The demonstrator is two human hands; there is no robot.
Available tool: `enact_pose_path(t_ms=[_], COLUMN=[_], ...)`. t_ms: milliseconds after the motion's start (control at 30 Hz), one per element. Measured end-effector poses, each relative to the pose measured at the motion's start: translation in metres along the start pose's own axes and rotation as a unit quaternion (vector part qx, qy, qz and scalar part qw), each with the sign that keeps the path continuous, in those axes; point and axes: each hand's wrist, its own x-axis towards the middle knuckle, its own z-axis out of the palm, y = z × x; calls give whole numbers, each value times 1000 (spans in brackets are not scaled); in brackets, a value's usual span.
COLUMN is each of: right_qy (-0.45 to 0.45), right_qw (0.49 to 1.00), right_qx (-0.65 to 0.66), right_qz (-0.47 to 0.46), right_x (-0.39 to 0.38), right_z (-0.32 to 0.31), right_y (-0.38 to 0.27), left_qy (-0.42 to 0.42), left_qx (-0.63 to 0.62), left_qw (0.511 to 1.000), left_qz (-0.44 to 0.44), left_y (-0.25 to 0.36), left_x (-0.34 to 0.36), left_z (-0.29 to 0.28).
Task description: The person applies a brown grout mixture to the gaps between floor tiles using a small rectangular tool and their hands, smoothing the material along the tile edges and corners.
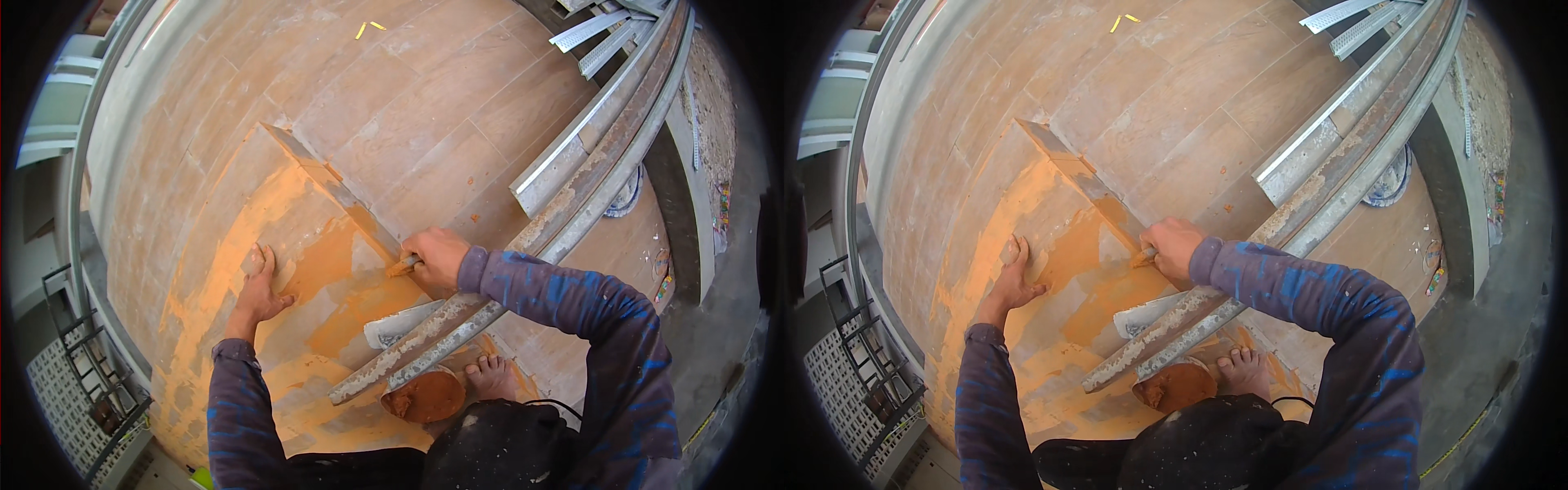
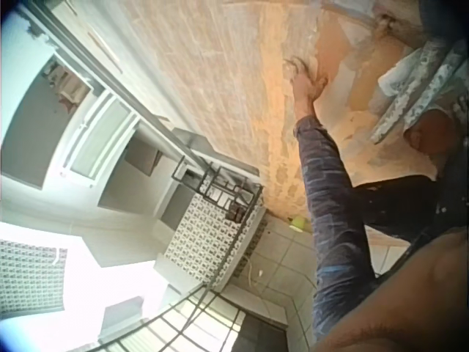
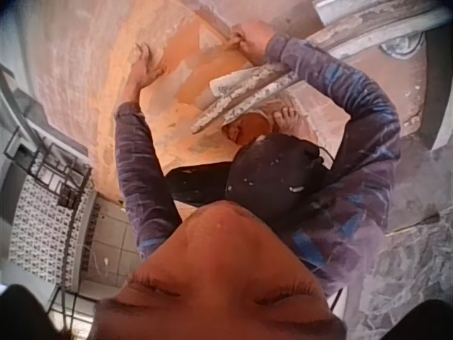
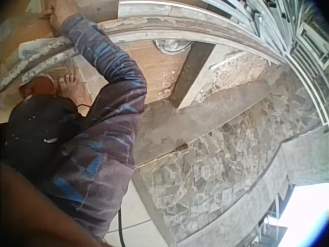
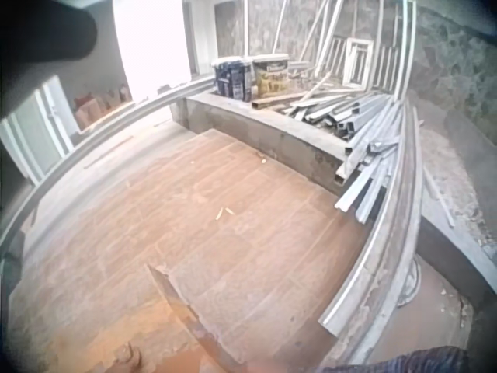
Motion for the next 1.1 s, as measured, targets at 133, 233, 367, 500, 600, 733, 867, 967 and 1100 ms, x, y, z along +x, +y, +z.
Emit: enact_pose_path(t_ms=[133, 233, 367, 500, 600, 733, 867, 967, 1100], right_qy=[156, 171, 72, 95, 46, 7, 118, 79, 58], right_qw=[961, 939, 941, 956, 968, 950, 945, 961, 974], right_qx=[110, 114, 81, 148, 155, 197, 122, 167, 157], right_qz=[200, 276, 320, 235, 192, 241, 278, 204, 152], right_x=[63, 107, 110, 91, 75, 90, 101, 98, 119], right_z=[-30, -10, 17, -16, -36, -51, -18, -58, -62], right_y=[74, 115, 130, 88, 81, 86, 82, 34, 19], left_qy=[8, 1, -22, 6, -17, -27, -44, -14, -33], left_qx=[-4, 10, 2, 12, 12, 18, -5, 0, -4], left_qw=[1000, 1000, 1000, 1000, 1000, 999, 999, 1000, 999], left_qz=[17, 4, -13, 8, 0, 0, -10, -6, -20], left_y=[36, 60, 85, 82, 85, 83, 92, 68, 58], left_x=[17, 15, 23, 25, 30, 33, 39, 25, 9], left_z=[11, 10, 5, -4, 2, -1, 0, -16, -11])
